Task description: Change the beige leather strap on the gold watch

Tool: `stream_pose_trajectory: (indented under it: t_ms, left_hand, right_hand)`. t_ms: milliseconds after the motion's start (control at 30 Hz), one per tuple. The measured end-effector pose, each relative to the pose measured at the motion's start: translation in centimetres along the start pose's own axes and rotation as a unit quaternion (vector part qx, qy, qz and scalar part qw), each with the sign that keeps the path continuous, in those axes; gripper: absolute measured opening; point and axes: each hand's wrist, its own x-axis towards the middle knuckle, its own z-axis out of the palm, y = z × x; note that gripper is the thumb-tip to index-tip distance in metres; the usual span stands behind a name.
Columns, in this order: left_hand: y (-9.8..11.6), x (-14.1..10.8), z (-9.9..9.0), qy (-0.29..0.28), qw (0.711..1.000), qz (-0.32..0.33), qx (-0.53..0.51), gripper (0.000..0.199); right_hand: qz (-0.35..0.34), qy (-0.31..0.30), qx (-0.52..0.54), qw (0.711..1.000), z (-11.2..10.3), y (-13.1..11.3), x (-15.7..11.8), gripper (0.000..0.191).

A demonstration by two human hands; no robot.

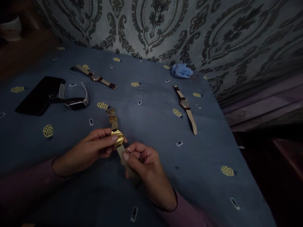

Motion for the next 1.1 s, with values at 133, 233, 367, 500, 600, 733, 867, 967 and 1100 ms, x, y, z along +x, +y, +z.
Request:
stream_pose_trajectory:
  t_ms: [133, 233, 367, 500, 600, 733, 867, 967, 1100]
  left_hand:
    - [-0.1, 0.0, 0.0, 0.001, 1.000, 0.003, 0.000, 0.037]
    - [-0.2, 0.0, 0.0, -0.001, 1.000, 0.017, -0.002, 0.036]
    - [-0.3, 0.0, -0.1, -0.015, 0.999, 0.040, 0.009, 0.032]
    - [-0.3, 0.1, -0.1, -0.016, 0.998, 0.051, 0.020, 0.030]
    - [-0.2, 0.0, 0.0, -0.011, 0.998, 0.050, 0.030, 0.029]
    - [-0.2, -0.1, 0.1, -0.015, 0.997, 0.058, 0.042, 0.031]
    - [-0.2, -0.1, 0.2, -0.008, 0.997, 0.053, 0.049, 0.033]
    - [-0.1, -0.1, 0.1, 0.002, 0.997, 0.041, 0.058, 0.035]
    - [0.0, 0.0, -0.1, -0.006, 0.997, 0.040, 0.061, 0.037]
  right_hand:
    - [-0.001, 0.004, 0.003, 1.000, -0.1, 0.0, -0.1, 0.031]
    - [0.005, 0.016, -0.011, 1.000, -0.1, 0.1, 0.0, 0.032]
    - [0.008, 0.027, -0.025, 0.999, 0.1, 0.2, -0.1, 0.033]
    - [-0.005, 0.024, -0.035, 0.999, 0.2, 0.2, -0.2, 0.029]
    - [-0.021, 0.008, -0.032, 0.999, 0.2, 0.4, -0.3, 0.028]
    - [-0.038, 0.013, -0.037, 0.999, 0.1, 0.7, 0.0, 0.025]
    - [-0.043, 0.027, -0.030, 0.998, 0.2, 1.0, 0.2, 0.026]
    - [-0.032, 0.037, -0.031, 0.998, 0.3, 1.0, 0.1, 0.028]
    - [-0.031, 0.033, -0.026, 0.999, 0.3, 1.0, 0.0, 0.030]
